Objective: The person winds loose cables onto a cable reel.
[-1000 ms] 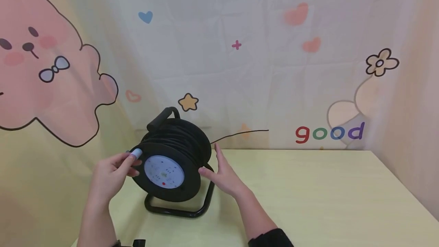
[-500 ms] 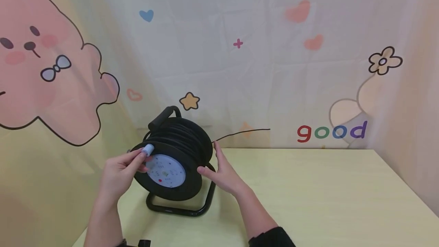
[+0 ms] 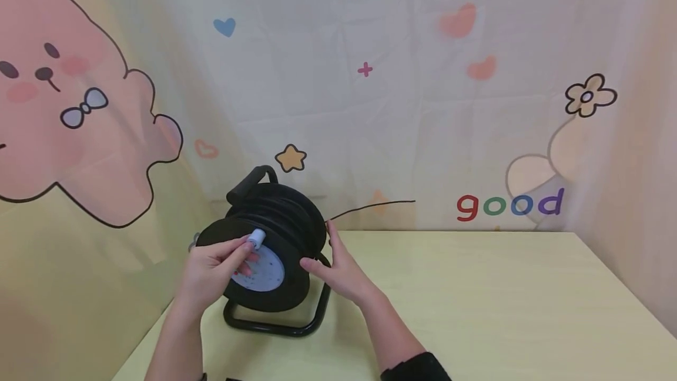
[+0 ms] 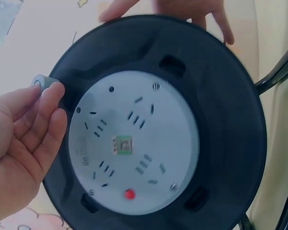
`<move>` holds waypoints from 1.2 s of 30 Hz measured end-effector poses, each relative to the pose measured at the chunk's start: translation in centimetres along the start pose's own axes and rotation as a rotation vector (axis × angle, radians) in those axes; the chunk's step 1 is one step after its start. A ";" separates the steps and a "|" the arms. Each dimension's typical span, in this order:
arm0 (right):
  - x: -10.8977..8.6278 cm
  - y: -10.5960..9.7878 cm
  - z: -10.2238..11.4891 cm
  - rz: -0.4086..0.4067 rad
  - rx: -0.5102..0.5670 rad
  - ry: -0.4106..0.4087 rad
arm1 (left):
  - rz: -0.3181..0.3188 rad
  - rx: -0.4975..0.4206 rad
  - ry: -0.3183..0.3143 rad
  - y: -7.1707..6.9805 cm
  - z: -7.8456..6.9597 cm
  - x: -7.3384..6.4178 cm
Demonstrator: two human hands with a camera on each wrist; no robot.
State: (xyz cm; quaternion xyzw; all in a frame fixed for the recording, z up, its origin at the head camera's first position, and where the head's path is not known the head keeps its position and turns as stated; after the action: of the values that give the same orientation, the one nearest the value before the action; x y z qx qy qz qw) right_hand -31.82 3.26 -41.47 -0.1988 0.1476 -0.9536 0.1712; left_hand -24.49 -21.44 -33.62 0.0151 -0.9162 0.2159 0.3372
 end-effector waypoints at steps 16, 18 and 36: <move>-1.2 -0.7 4.1 0.035 0.036 -0.013 | 0.299 -0.077 -0.061 3.0 -3.3 0.0; -1.2 -0.7 4.0 0.036 0.039 -0.015 | 0.341 -0.069 -0.077 3.3 -2.7 -0.1; -0.7 -0.5 2.8 0.030 0.028 -0.004 | 0.613 0.041 -0.226 4.7 1.9 -0.5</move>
State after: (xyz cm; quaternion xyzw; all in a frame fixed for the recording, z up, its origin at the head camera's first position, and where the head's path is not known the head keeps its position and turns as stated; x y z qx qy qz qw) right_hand -30.10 3.37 -39.05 -0.1958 0.1366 -0.9526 0.1885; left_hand -26.04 -18.00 -37.03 -0.2305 -0.9053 0.3228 0.1522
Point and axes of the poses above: each hand's wrist, its own x-axis towards the middle knuckle, its own y-axis out of the palm, z = x × y, the point moved 1 cm from there along x, towards the middle knuckle
